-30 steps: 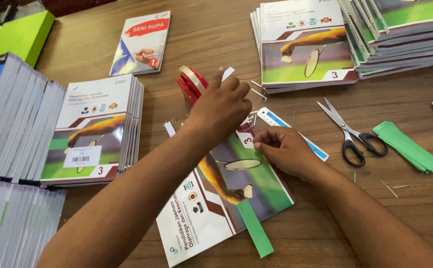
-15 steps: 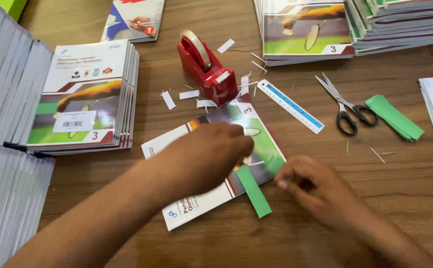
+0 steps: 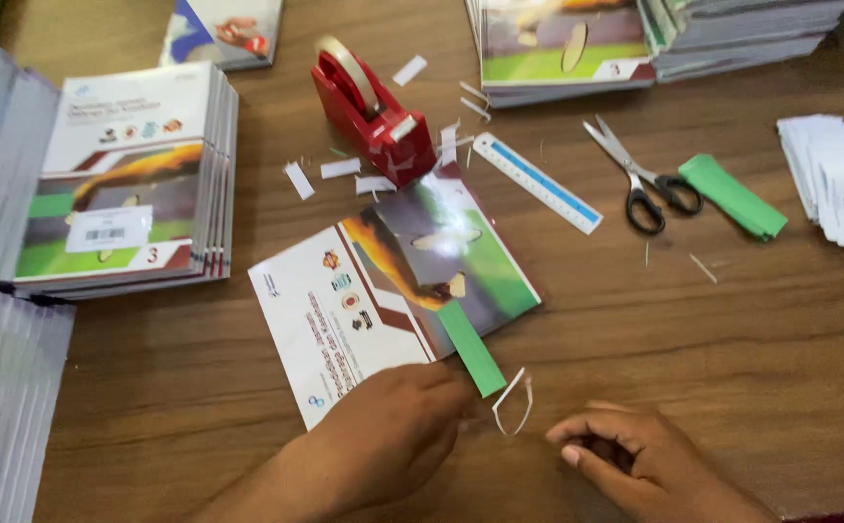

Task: The person repairs a book spine by applying a green paper strip and securing it with clear adhesive tape. They use scissors to trim the excess tape and paper, then smooth the spine. Finally, they cut a barcode sticker from a separate sheet.

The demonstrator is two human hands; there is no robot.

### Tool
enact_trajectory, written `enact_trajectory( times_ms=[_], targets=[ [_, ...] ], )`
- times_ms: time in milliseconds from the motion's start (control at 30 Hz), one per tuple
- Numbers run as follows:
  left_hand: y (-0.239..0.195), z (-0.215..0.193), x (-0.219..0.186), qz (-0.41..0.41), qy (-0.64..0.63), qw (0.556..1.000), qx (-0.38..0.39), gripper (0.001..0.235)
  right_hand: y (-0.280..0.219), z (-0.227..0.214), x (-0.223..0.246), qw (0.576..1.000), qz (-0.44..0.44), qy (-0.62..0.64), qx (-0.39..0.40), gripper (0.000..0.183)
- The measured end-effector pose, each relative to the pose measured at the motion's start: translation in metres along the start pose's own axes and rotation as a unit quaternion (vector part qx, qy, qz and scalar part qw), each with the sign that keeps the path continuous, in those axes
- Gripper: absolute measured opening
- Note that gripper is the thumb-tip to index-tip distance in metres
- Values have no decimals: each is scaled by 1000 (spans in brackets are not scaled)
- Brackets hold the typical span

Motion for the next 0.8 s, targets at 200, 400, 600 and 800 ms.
enact_trajectory(
  times_ms=[200,400,600,800],
  targets=[
    [-27,31,11,-51,-30,998,19,30,-9,-1,26,980,127,-130,79,54],
    [-31,33,11,-74,-36,996,41,8,1,2,40,984,-92,-131,76,64],
    [-34,40,7,-142,-86,979,122,12,-3,2,44,943,33,-265,200,78],
    [-52,71,0,-116,-139,978,100,16,-12,0,74,840,155,-384,349,100]
  ],
)
Point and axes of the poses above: each hand's wrist, its own y-axis towards the middle knuckle, its own z-axis out of the palm, x = y × z, the point moved 3 cm from there along y, towards the middle knuckle, and after that the axes turned 7 degrees about -x, right-handed, at the moved point
